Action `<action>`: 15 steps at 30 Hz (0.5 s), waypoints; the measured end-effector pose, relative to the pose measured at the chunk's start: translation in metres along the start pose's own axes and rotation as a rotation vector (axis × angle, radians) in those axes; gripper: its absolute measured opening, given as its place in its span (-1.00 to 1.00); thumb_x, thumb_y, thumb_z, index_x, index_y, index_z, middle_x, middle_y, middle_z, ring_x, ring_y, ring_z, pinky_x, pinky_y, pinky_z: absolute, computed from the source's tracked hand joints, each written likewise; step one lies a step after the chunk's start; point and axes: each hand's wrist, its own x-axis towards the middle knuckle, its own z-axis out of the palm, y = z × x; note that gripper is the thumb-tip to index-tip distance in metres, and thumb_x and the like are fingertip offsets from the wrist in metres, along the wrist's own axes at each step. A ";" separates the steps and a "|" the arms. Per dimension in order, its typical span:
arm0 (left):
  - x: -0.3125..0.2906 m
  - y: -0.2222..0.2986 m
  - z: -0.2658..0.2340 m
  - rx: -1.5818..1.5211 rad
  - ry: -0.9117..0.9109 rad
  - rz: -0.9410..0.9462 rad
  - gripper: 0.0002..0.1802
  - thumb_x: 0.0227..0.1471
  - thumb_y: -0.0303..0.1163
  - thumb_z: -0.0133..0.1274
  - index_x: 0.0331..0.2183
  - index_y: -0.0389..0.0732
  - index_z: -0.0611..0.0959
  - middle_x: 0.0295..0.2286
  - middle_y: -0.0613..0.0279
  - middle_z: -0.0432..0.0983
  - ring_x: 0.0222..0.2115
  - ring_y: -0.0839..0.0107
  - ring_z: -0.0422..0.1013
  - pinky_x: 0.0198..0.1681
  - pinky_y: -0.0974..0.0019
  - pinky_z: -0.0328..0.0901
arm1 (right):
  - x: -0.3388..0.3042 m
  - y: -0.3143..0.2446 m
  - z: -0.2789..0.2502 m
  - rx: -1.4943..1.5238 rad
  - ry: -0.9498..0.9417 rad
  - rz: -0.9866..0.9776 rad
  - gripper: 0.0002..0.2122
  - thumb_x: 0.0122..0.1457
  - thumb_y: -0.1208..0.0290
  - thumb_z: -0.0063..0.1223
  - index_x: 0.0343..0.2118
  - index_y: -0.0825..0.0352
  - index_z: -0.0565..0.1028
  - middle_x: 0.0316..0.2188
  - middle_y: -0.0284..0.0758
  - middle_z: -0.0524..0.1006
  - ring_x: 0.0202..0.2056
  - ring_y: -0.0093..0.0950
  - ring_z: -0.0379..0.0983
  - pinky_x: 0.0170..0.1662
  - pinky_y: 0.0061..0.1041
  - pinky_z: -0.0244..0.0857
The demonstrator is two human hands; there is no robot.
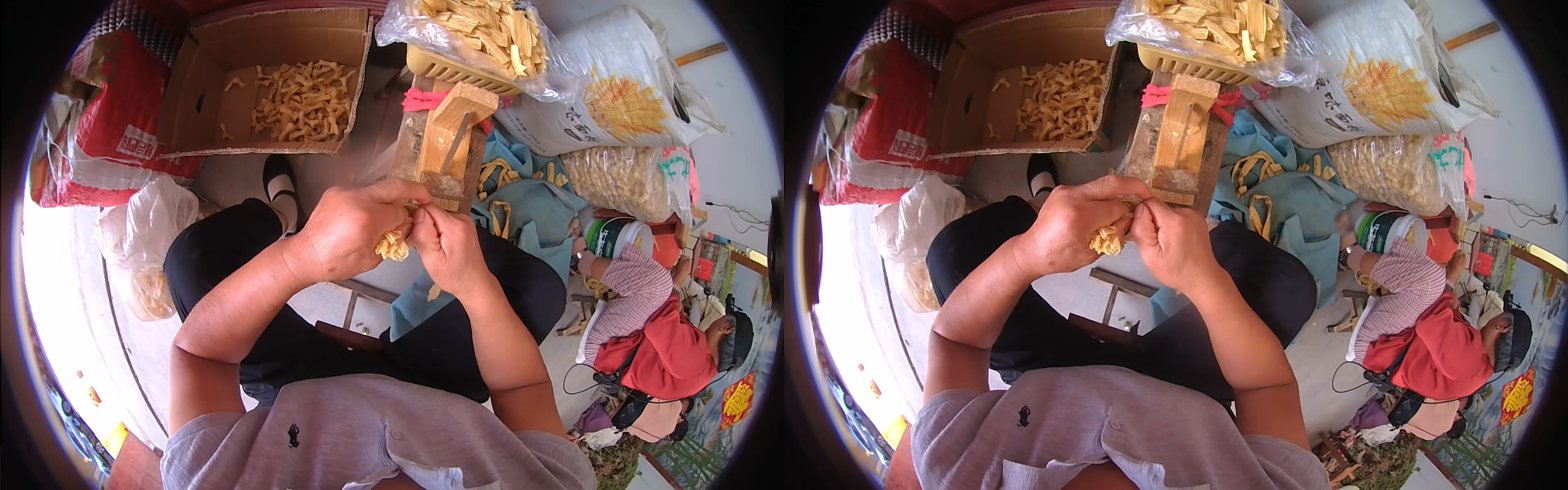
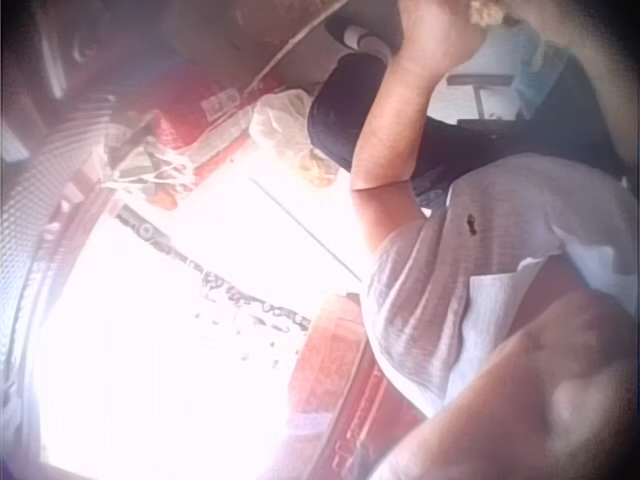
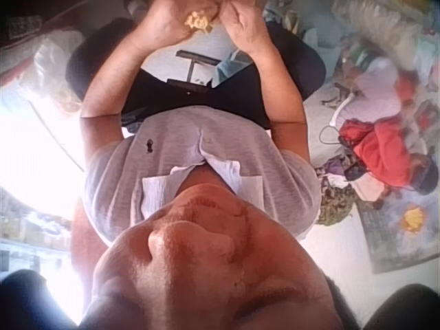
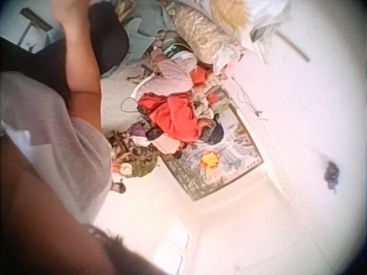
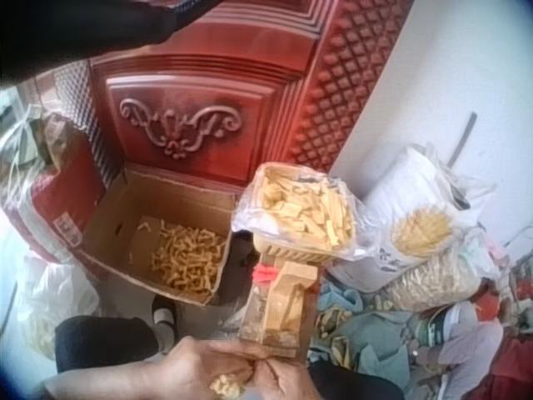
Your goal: The person is tying strips of corn husks into bundles by hand using a wooden tool to assist with forming knots.
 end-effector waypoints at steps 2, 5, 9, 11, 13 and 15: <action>0.003 0.000 -0.006 -0.264 0.060 0.027 -0.95 -0.17 -0.64 0.11 -0.50 -0.37 0.60 -0.24 0.10 0.52 -0.30 0.26 0.48 -0.24 0.32 0.36 | 0.001 -0.004 -0.003 0.307 -0.040 0.112 -0.70 0.27 0.22 -0.11 -0.43 0.38 0.47 -0.58 -0.33 0.47 -0.62 -0.53 0.33 -0.52 -0.54 0.20; 0.004 0.016 -0.026 -0.741 0.242 -0.280 -0.88 -0.08 -0.57 0.05 -0.51 -0.45 0.61 -0.23 0.07 0.47 -0.35 0.38 0.44 -0.28 0.36 0.38 | -0.004 -0.008 -0.013 0.764 -0.287 0.244 -0.58 0.28 0.09 -0.16 -0.47 0.40 0.48 -0.56 -0.42 0.41 -0.61 -0.70 0.14 -0.55 -0.65 0.05; 0.002 0.013 -0.031 -0.810 0.299 -0.282 -0.84 0.01 -0.48 0.04 -0.42 -0.39 0.63 -0.27 0.12 0.51 -0.31 0.47 0.41 -0.27 0.44 0.33 | -0.004 -0.001 -0.017 0.985 -0.384 0.210 -0.54 0.27 0.03 -0.16 -0.47 0.41 0.48 -0.65 -0.51 0.29 -0.65 -0.74 0.01 -0.58 -0.69 -0.12; 0.005 0.010 -0.033 -0.569 0.288 -0.324 -0.79 0.01 -0.45 0.02 -0.45 -0.43 0.62 -0.30 0.02 0.49 -0.33 0.44 0.39 -0.33 0.47 0.33 | -0.003 -0.002 -0.015 0.956 -0.277 0.225 -0.57 0.26 0.06 -0.13 -0.46 0.41 0.49 -0.69 -0.55 0.21 -0.65 -0.75 -0.02 -0.58 -0.71 -0.16; 0.004 0.004 -0.029 -0.591 0.210 -0.435 -0.70 0.02 -0.29 0.12 -0.32 -0.36 0.62 -0.39 0.12 0.53 -0.43 0.54 0.38 -0.46 0.54 0.27 | -0.002 -0.003 -0.013 0.893 -0.180 0.267 -0.59 0.26 0.08 -0.11 -0.45 0.40 0.49 -0.70 -0.55 0.21 -0.65 -0.75 -0.03 -0.58 -0.71 -0.16; 0.003 0.003 -0.029 -0.708 0.079 -0.592 -0.61 -0.01 -0.21 0.18 -0.26 -0.34 0.61 -0.43 0.19 0.53 -0.50 0.60 0.37 -0.51 0.55 0.25 | 0.000 -0.005 -0.013 0.756 -0.143 0.254 -0.64 0.23 0.12 -0.03 -0.48 0.37 0.50 -0.68 -0.53 0.30 -0.64 -0.73 0.07 -0.57 -0.70 -0.06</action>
